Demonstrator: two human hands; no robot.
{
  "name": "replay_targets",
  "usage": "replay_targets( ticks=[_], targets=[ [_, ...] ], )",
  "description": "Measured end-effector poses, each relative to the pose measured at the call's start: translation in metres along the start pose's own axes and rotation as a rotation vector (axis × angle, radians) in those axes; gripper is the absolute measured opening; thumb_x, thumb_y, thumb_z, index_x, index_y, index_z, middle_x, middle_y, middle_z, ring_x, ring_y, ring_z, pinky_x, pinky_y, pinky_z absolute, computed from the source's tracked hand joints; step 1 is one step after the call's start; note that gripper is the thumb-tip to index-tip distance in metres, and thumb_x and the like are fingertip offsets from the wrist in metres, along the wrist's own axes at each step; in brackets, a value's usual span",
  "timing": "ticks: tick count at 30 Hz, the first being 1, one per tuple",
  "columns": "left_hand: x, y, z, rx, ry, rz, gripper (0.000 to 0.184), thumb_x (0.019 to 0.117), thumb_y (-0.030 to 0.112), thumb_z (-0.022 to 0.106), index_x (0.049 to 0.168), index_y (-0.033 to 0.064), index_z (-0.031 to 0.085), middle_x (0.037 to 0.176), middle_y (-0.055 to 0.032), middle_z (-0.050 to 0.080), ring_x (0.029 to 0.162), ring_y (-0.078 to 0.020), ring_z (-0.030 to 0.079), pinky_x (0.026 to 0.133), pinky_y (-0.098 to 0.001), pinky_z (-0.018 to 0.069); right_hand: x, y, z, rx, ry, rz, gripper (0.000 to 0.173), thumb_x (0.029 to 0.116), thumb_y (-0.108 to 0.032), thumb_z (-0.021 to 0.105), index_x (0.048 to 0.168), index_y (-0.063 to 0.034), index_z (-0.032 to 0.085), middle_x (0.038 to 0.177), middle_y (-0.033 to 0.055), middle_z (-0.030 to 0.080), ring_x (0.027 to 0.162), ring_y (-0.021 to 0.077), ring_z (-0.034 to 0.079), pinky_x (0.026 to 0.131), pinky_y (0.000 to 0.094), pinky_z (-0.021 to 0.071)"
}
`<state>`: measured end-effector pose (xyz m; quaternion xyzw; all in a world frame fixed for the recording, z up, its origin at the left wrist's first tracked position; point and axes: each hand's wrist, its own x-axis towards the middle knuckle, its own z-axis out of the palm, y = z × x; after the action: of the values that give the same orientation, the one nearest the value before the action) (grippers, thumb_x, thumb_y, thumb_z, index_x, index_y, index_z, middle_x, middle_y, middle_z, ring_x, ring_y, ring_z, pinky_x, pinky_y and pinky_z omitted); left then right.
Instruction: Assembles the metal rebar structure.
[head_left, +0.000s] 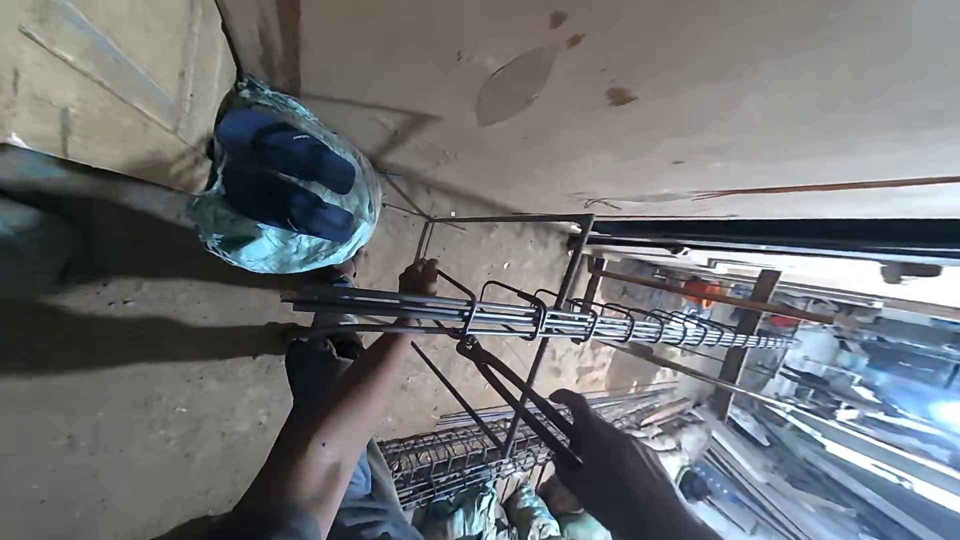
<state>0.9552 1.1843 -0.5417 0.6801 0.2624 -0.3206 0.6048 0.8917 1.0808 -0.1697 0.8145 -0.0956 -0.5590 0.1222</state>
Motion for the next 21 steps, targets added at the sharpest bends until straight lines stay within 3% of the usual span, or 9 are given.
replay_targets(
  ticks=[1,3,5,7,10,15,18,20,21],
  targets=[
    [0.002,-0.001,0.0,0.005,-0.006,-0.01,0.043,0.1085,0.033,0.045,0.101,-0.002,0.07,0.094,-0.0222,0.07,0.092,-0.0376,0.067,0.084,-0.0594,0.0496,-0.009,-0.005,0.009,-0.224,0.197,-0.081,0.062,0.0922,-0.025,0.067,0.151,-0.0206,0.048,0.103,0.0138,0.069,0.07,0.0324,0.07,0.06,0.0516,0.0572],
    [-0.001,0.001,-0.003,0.019,-0.019,-0.005,0.044,0.1095,0.032,0.044,0.103,-0.0039,0.069,0.094,-0.0233,0.068,0.092,-0.0384,0.066,0.084,-0.0597,0.0488,-0.012,-0.004,0.032,-0.577,0.607,-0.239,0.058,0.087,-0.011,0.07,0.143,-0.0109,0.06,0.103,0.0185,0.068,0.07,0.0314,0.067,0.058,0.0426,0.0528],
    [-0.003,0.001,-0.003,0.02,-0.02,0.01,0.046,0.1094,0.032,0.043,0.104,-0.0046,0.07,0.095,-0.0241,0.07,0.093,-0.0389,0.066,0.086,-0.0598,0.0489,-0.009,0.004,0.041,-0.71,0.743,-0.265,0.056,0.0929,-0.012,0.064,0.148,-0.0081,0.054,0.11,0.0213,0.067,0.076,0.0332,0.067,0.062,0.0424,0.0508],
    [-0.008,0.0,-0.002,0.003,-0.002,0.029,0.045,0.1092,0.032,0.043,0.102,-0.0037,0.069,0.089,-0.0224,0.068,0.086,-0.037,0.065,0.081,-0.0587,0.0484,0.006,0.017,0.027,-0.67,0.773,-0.329,0.053,0.0948,-0.009,0.061,0.147,-0.0094,0.055,0.102,0.0226,0.069,0.073,0.0388,0.069,0.054,0.0468,0.053],
    [-0.01,-0.003,-0.001,0.041,-0.004,0.057,0.045,0.1097,0.03,0.042,0.104,-0.0051,0.068,0.093,-0.0248,0.068,0.091,-0.0396,0.065,0.083,-0.0596,0.0493,0.034,0.037,-0.032,-0.692,0.675,-0.528,0.047,0.0978,-0.006,0.055,0.144,-0.0102,0.056,0.094,0.0238,0.067,0.073,0.0454,0.068,0.051,0.0531,0.0521],
    [-0.008,-0.005,0.005,0.159,-0.023,0.09,0.039,0.1097,0.022,0.043,0.11,-0.0074,0.069,0.104,-0.0268,0.069,0.102,-0.041,0.066,0.09,-0.0586,0.0481,0.06,0.036,-0.104,-0.884,0.485,-0.747,0.046,0.0962,-0.006,0.057,0.141,-0.0123,0.058,0.094,0.02,0.064,0.075,0.0394,0.067,0.053,0.0466,0.0536],
    [-0.006,-0.001,0.002,0.107,-0.038,0.043,0.04,0.1097,0.025,0.043,0.109,-0.0048,0.069,0.097,-0.0225,0.07,0.094,-0.0361,0.066,0.086,-0.0562,0.0492,0.05,0.034,-0.09,-0.73,0.301,-0.572,0.051,0.0982,-0.008,0.056,0.148,-0.0175,0.052,0.101,0.0194,0.065,0.075,0.0378,0.067,0.054,0.0485,0.0541],
    [-0.004,-0.002,0.005,-0.003,0.0,0.034,0.042,0.1096,0.028,0.045,0.1,-0.0042,0.069,0.084,-0.0179,0.066,0.08,-0.0304,0.063,0.078,-0.0522,0.0499,0.041,0.037,-0.065,-0.386,0.065,-0.385,0.041,0.1072,-0.025,0.051,0.148,-0.0218,0.052,0.099,0.0193,0.068,0.077,0.0399,0.069,0.064,0.0568,0.0569],
    [-0.005,-0.004,0.008,-0.044,0.034,0.055,0.041,0.1085,0.028,0.046,0.095,-0.0043,0.068,0.08,-0.0165,0.064,0.077,-0.0289,0.061,0.075,-0.0508,0.0496,0.036,0.038,-0.052,-0.154,-0.024,-0.342,0.035,0.1069,-0.031,0.053,0.139,-0.0202,0.059,0.09,0.0172,0.068,0.074,0.0363,0.069,0.065,0.0548,0.0566]
  ],
)
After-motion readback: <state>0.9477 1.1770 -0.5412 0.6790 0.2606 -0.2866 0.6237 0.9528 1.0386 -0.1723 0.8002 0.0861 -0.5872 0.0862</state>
